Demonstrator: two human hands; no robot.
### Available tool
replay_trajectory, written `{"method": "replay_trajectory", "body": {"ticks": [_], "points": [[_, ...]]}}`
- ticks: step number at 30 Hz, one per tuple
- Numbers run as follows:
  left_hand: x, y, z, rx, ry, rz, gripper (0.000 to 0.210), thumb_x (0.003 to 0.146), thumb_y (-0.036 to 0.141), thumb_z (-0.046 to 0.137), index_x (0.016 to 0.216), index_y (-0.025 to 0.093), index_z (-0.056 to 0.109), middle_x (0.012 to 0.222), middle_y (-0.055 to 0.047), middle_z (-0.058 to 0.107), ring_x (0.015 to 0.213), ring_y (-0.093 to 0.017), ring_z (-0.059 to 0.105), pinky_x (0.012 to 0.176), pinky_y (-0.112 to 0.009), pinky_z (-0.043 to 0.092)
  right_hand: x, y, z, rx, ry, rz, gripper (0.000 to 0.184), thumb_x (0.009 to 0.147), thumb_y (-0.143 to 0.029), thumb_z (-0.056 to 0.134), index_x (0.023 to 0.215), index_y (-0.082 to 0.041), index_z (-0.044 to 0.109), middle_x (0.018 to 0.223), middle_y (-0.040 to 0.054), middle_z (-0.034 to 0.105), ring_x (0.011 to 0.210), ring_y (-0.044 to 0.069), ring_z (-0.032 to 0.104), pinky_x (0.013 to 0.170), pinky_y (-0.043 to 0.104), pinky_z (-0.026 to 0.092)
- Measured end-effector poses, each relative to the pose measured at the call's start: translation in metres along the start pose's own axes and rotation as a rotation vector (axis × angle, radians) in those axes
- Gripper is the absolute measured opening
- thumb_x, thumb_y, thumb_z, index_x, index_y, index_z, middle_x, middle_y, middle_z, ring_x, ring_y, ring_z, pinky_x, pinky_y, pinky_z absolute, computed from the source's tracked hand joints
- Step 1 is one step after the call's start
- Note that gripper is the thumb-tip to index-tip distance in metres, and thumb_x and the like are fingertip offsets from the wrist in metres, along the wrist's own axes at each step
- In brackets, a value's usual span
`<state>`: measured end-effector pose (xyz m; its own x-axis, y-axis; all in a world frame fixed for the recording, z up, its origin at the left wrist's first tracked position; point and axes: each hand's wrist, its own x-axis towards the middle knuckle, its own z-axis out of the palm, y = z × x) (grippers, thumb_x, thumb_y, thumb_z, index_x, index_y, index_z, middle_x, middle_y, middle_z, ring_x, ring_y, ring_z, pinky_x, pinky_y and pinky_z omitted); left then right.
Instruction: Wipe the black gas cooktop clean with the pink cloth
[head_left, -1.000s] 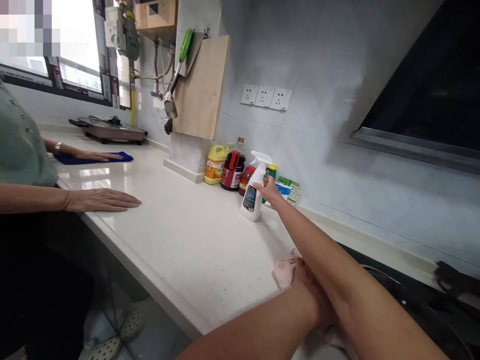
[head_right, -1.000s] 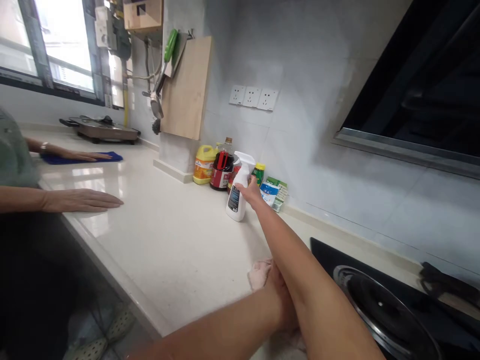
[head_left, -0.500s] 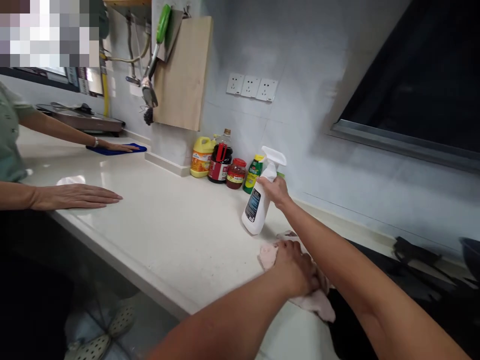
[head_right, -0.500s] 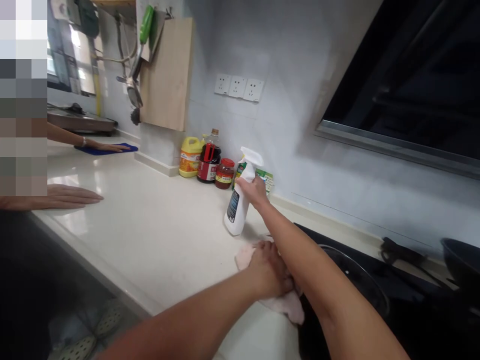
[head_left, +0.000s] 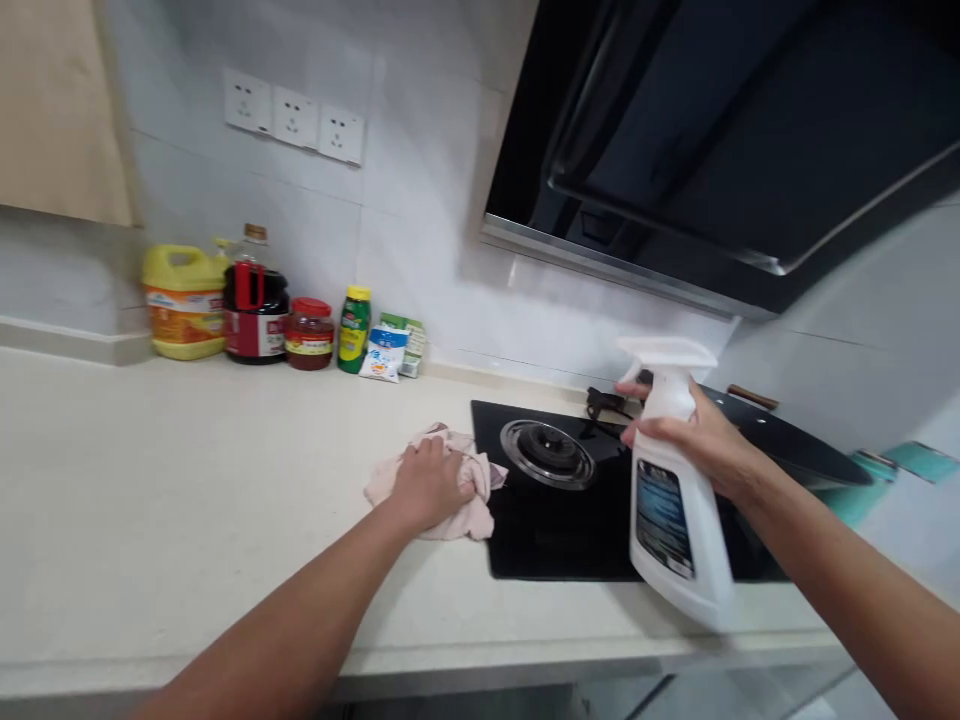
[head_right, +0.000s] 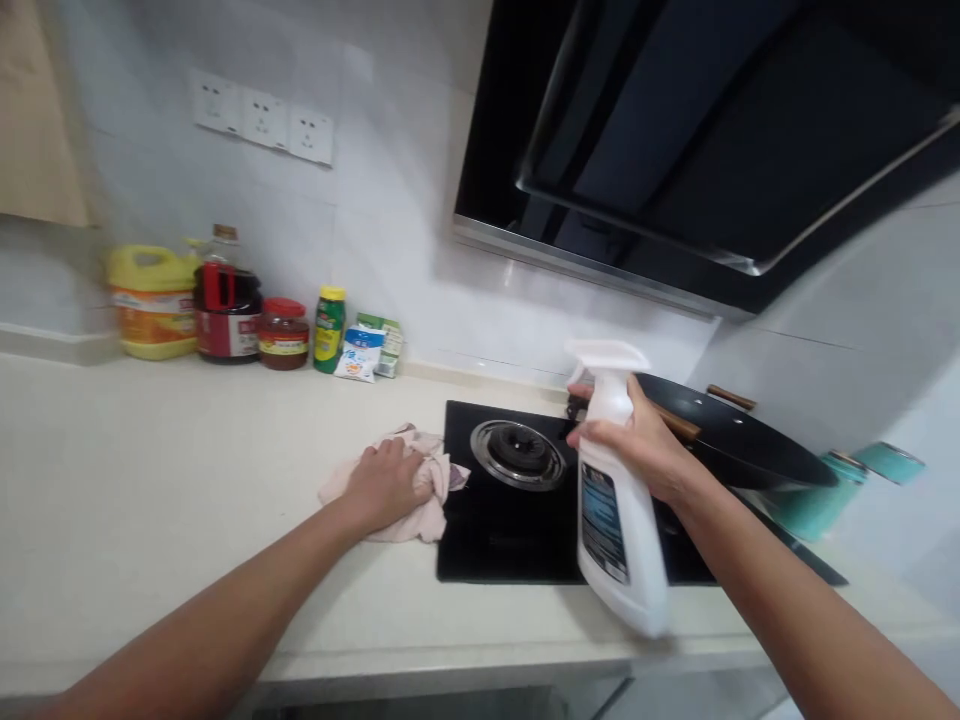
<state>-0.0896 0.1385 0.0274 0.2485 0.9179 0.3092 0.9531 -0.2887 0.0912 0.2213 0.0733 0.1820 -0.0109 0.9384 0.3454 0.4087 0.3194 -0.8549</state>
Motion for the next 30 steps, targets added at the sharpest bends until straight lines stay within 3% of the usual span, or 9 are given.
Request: {"method": "replay_trajectory", "body": {"ticks": [2,5,11,19,24,30], "points": [[0.002,0.0,0.0,0.035,-0.001,0.001,0.055,0.089,0.05,0.045,0.128,0.017,0.063,0.129,-0.021,0.057,0.122,-0.039,0.049,0.1,-0.051,0.035,-0.028,0.024,-0.03,-0.086,-0.032,0.15,0.077,0.073,-0.039,0.077,0.142,-0.024,0.047,0.087,0.0049,0.073,0.07,0.022,0.069,0.058,0.031,0.053],[0.003,-0.001,0.0,0.073,0.001,0.0,0.053,0.088,0.048,0.045,0.127,0.017,0.064,0.126,-0.02,0.058,0.119,-0.038,0.051,0.097,-0.049,0.037,-0.055,0.061,-0.062,-0.091,0.025,0.299,0.081,0.079,-0.051,0.073,0.148,-0.023,0.042,0.075,0.0041,0.071,0.069,0.023,0.069,0.056,0.03,0.05],[0.004,-0.003,0.001,0.103,0.034,0.0,0.051,0.089,0.047,0.043,0.125,0.018,0.065,0.123,-0.019,0.059,0.116,-0.037,0.052,0.093,-0.048,0.038,-0.059,0.108,-0.096,-0.01,0.085,0.42,0.076,0.08,-0.059,0.07,0.145,-0.026,0.046,0.074,0.0027,0.069,0.067,0.023,0.069,0.055,0.029,0.051],[0.005,-0.002,-0.005,0.145,0.005,0.007,0.05,0.09,0.046,0.042,0.124,0.017,0.064,0.119,-0.019,0.06,0.112,-0.037,0.054,0.091,-0.047,0.04,-0.032,0.127,-0.112,0.085,-0.021,0.451,0.068,0.076,-0.04,0.075,0.137,-0.024,0.05,0.08,0.0048,0.072,0.072,0.021,0.07,0.062,0.029,0.054],[0.006,-0.002,-0.006,0.162,-0.011,0.011,0.05,0.091,0.046,0.04,0.124,0.017,0.063,0.118,-0.019,0.059,0.111,-0.036,0.054,0.091,-0.047,0.04,-0.008,0.136,-0.106,0.099,-0.144,0.381,0.062,0.072,-0.043,0.081,0.126,-0.023,0.058,0.077,0.001,0.067,0.064,0.016,0.065,0.054,0.024,0.05],[0.006,0.0,-0.01,0.127,-0.032,-0.002,0.05,0.091,0.047,0.04,0.124,0.018,0.063,0.119,-0.018,0.059,0.111,-0.035,0.054,0.093,-0.047,0.04,0.019,0.131,-0.097,0.046,-0.131,0.441,0.06,0.062,-0.044,0.089,0.11,-0.02,0.063,0.081,0.0013,0.066,0.062,0.014,0.063,0.051,0.025,0.051]]}}
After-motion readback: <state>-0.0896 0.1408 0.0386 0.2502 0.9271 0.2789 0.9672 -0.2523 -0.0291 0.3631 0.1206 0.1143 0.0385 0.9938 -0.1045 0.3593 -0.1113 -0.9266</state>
